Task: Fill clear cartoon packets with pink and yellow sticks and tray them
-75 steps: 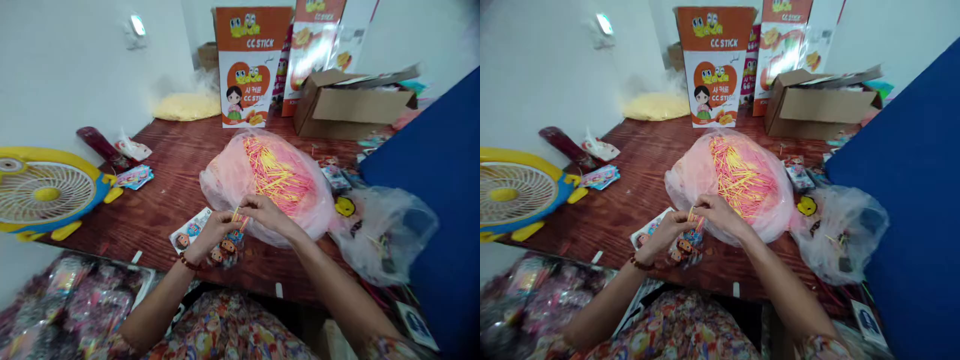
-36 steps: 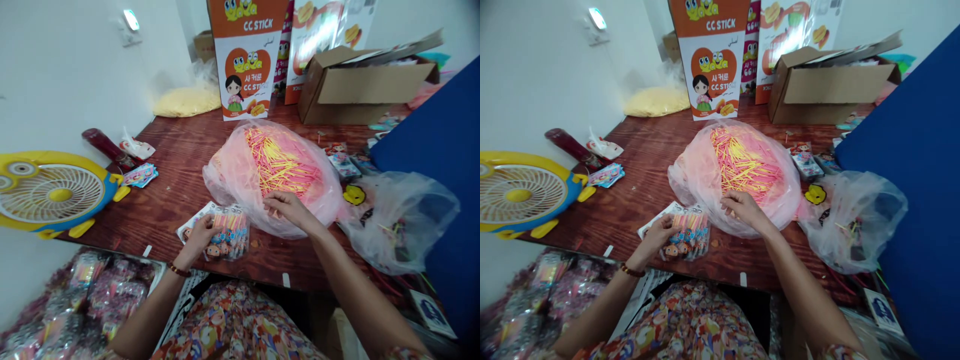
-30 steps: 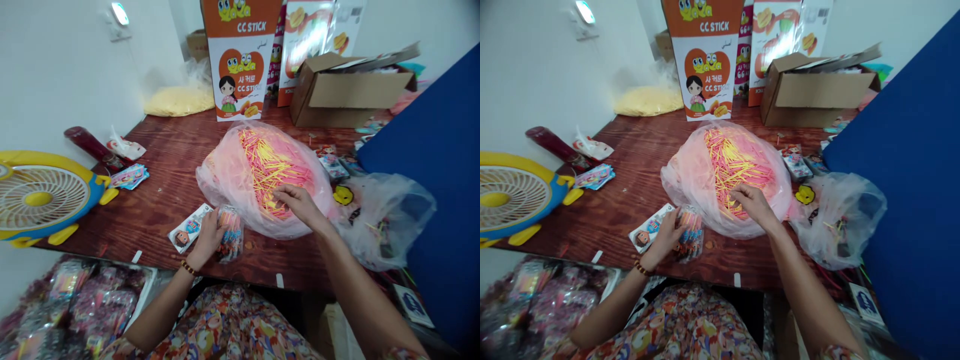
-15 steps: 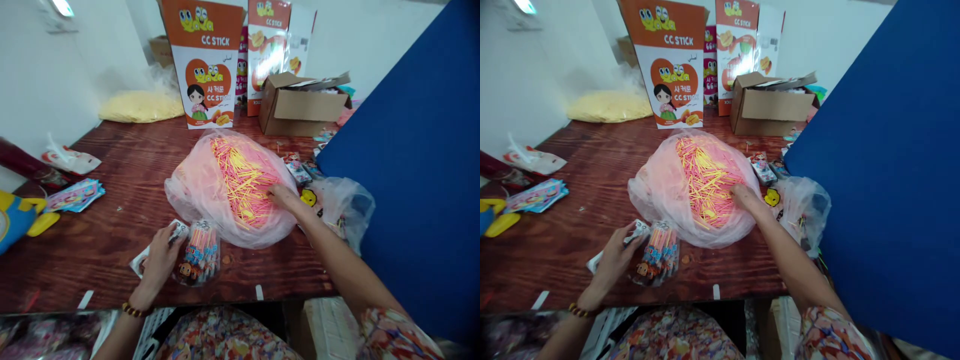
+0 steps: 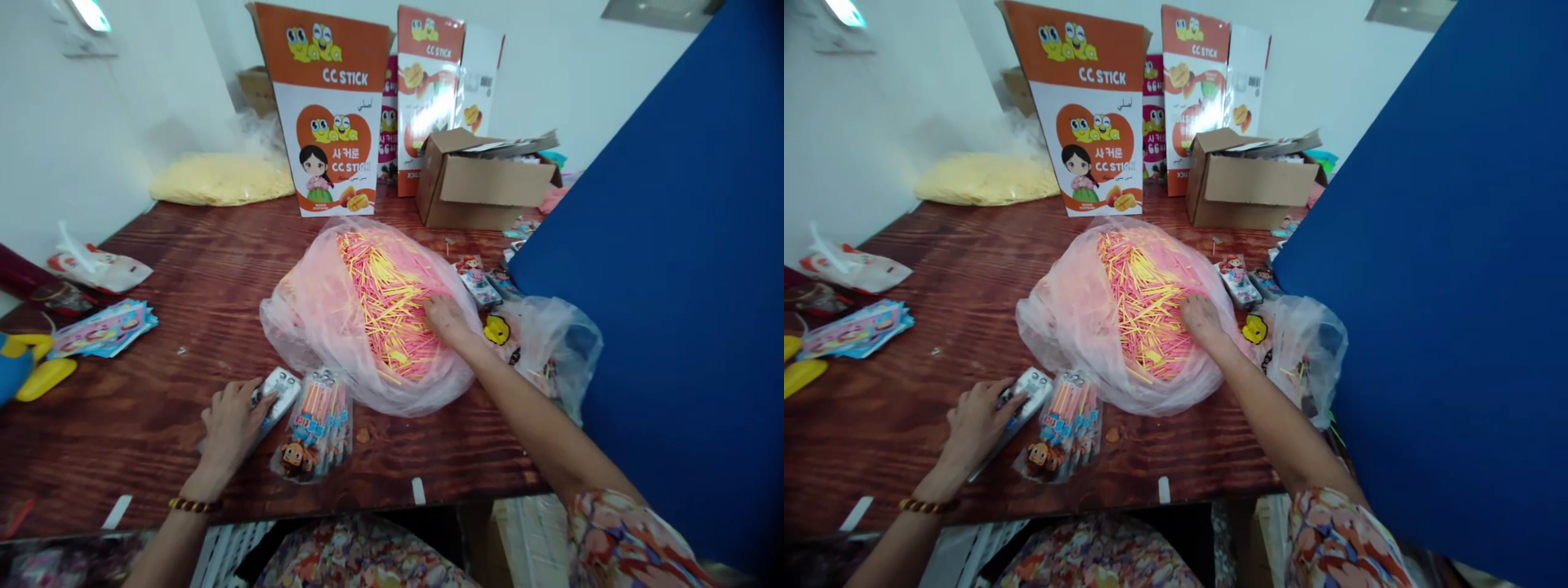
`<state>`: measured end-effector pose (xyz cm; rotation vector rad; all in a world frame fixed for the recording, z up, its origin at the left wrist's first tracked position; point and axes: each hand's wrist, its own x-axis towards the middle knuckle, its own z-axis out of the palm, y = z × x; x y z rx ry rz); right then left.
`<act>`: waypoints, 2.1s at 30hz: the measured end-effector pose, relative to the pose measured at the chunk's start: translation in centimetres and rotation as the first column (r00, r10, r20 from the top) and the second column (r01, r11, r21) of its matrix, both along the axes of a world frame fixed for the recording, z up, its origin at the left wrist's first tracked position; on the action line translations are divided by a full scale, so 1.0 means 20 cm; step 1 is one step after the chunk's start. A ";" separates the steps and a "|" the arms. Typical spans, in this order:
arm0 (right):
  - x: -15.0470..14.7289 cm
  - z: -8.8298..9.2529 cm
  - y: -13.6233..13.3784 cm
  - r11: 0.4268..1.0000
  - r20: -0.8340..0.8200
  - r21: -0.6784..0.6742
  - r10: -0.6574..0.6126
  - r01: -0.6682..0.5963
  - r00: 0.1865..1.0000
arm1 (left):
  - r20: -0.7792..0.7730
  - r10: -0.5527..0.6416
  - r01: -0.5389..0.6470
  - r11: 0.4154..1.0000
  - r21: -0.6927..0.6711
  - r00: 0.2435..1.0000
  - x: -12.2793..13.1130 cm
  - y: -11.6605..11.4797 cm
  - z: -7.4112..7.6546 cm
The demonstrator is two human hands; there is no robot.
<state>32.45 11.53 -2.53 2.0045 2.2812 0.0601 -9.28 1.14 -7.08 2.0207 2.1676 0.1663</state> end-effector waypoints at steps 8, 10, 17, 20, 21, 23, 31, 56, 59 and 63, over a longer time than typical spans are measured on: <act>-0.03 -0.04 0.02 0.999 0.051 0.002 0.042 -0.042 0.998 | 0.102 0.006 -0.004 1.000 -0.015 0.995 -0.03 0.07 -0.03; -0.03 -0.05 0.00 0.999 0.041 0.000 0.052 -0.052 0.998 | 0.142 0.006 -0.005 1.000 -0.008 0.990 -0.04 0.08 -0.04; 0.03 -0.09 0.02 0.999 -0.076 -0.029 0.021 -0.024 0.997 | 0.329 -0.013 -0.009 0.998 0.066 0.944 -0.05 0.11 -0.04; 0.05 -0.09 0.05 0.998 -0.178 -0.052 -0.035 0.026 0.983 | 0.367 0.011 -0.032 0.998 0.051 0.930 -0.06 0.12 -0.05; 0.06 -0.09 0.07 0.997 -0.218 -0.058 -0.052 0.040 0.975 | 0.385 0.015 -0.036 0.998 0.047 0.923 -0.06 0.13 -0.05; 0.08 -0.08 0.08 0.996 -0.305 -0.068 -0.081 0.064 0.949 | 0.419 0.012 -0.036 0.998 0.050 0.908 -0.07 0.13 -0.04; 0.11 -0.08 0.08 0.992 -0.648 -0.064 -0.124 0.108 0.751 | 0.458 -0.013 -0.042 0.993 0.111 0.889 -0.07 0.12 0.02; -0.14 -0.17 -0.11 0.977 -0.964 -0.210 -0.214 0.043 0.156 | 0.980 0.179 -0.076 0.980 -0.185 -0.081 0.33 -0.05 0.33; -0.21 -0.21 -0.16 0.984 -0.983 -0.159 -0.165 0.079 0.075 | 0.971 0.199 -0.046 0.977 -0.206 -0.130 0.41 -0.05 0.34; -0.26 -0.29 -0.22 0.981 -0.989 -0.127 -0.136 0.143 0.050 | 0.973 0.185 -0.018 0.982 -0.189 -0.140 0.45 -0.05 0.34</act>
